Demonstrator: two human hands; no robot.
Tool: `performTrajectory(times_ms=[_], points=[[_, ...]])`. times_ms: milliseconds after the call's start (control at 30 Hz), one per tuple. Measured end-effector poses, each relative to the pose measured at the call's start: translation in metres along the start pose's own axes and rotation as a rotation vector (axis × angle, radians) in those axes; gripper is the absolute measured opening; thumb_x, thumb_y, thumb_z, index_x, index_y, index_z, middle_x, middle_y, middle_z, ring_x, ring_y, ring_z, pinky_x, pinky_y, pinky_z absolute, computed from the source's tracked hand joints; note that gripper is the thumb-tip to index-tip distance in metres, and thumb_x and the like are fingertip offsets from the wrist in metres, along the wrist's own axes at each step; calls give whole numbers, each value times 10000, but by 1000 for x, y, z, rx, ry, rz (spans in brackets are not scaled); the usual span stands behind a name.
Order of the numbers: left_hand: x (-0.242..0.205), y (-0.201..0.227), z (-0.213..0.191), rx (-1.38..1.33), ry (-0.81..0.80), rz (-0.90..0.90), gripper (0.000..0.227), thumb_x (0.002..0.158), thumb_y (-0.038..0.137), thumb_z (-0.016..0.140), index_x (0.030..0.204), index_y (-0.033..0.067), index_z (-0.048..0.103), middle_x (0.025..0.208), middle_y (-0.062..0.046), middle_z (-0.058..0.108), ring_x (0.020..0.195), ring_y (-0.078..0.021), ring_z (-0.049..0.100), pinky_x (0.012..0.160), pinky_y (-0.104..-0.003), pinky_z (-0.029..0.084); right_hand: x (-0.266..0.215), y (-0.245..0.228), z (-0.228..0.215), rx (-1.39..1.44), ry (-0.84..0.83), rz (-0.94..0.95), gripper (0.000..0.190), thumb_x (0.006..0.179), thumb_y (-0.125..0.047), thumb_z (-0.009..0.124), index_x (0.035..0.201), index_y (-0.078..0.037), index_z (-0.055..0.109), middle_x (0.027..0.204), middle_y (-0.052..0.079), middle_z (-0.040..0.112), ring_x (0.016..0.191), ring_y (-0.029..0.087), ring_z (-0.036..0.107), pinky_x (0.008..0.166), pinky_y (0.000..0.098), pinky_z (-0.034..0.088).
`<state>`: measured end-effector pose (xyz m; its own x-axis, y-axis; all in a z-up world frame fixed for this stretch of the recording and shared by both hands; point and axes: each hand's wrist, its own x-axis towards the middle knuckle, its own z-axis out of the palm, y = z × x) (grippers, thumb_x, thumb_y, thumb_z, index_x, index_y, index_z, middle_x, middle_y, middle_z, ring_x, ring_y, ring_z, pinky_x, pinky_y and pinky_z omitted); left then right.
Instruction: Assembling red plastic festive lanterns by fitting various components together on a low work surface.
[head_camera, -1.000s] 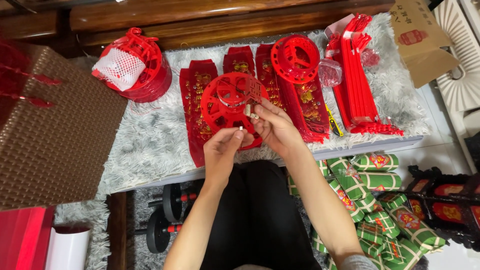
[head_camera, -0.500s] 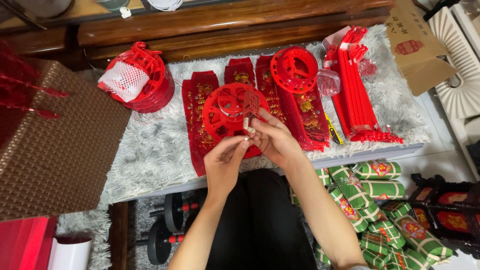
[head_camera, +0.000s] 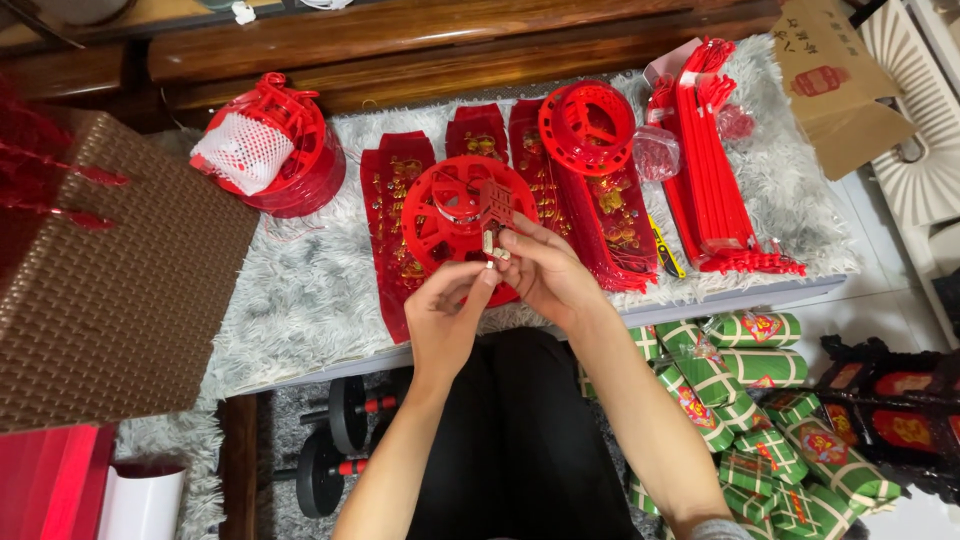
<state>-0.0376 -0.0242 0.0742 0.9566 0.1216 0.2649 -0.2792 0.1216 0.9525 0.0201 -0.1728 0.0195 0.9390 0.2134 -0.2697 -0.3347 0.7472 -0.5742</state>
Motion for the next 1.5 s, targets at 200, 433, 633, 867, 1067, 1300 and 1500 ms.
performTrajectory(times_ms=[200,433,633,867,1067,1300,1500], points=[[0,-2,-1,-16,-2,-52,81,878,0,779,955,-13,758,871,-152,768,881,-211,762,789,-322,628,1,1,-1,19,25,9,832,898,-19,733,1523,120,201,850,82,618,682,191,734,645,226,640],[-1,-10,-6,-1,-18,-88,76,878,-2,777,942,-30,746,864,-169,769,889,-221,760,778,-339,626,-17,-10,29,-76,-14,-78,852,859,-16,775,1518,76,243,851,70,588,706,187,741,667,240,645],[-2,-18,-10,-7,-35,-200,112,874,34,794,957,-22,745,905,-187,784,891,-209,751,777,-330,630,-7,0,14,-94,-77,-138,806,850,25,763,1503,63,292,870,73,572,710,209,746,674,274,660],[1,-19,-15,1,-35,-301,127,865,43,799,957,-19,737,923,-180,780,865,-169,733,744,-305,629,-2,8,6,-141,-118,-165,612,849,27,754,1405,-39,506,1020,114,690,745,197,755,701,272,676],[4,-16,-15,3,-25,-343,108,864,39,791,942,-13,737,917,-181,782,834,-154,730,728,-289,625,-8,7,17,-136,-142,-193,609,850,57,736,1408,-47,515,1026,116,703,758,204,757,718,304,679],[7,-24,-16,51,-7,-373,77,865,45,784,906,-3,740,843,-156,774,747,-106,688,630,-265,578,-5,11,17,-166,-160,-251,633,826,67,768,1400,-36,524,988,117,706,724,206,747,679,307,680],[8,-37,-19,62,14,-381,42,861,55,781,867,24,754,763,-125,759,702,-84,685,578,-210,539,-1,13,18,-228,-138,-295,619,800,69,794,1364,-38,563,921,107,719,686,183,737,639,268,662]])
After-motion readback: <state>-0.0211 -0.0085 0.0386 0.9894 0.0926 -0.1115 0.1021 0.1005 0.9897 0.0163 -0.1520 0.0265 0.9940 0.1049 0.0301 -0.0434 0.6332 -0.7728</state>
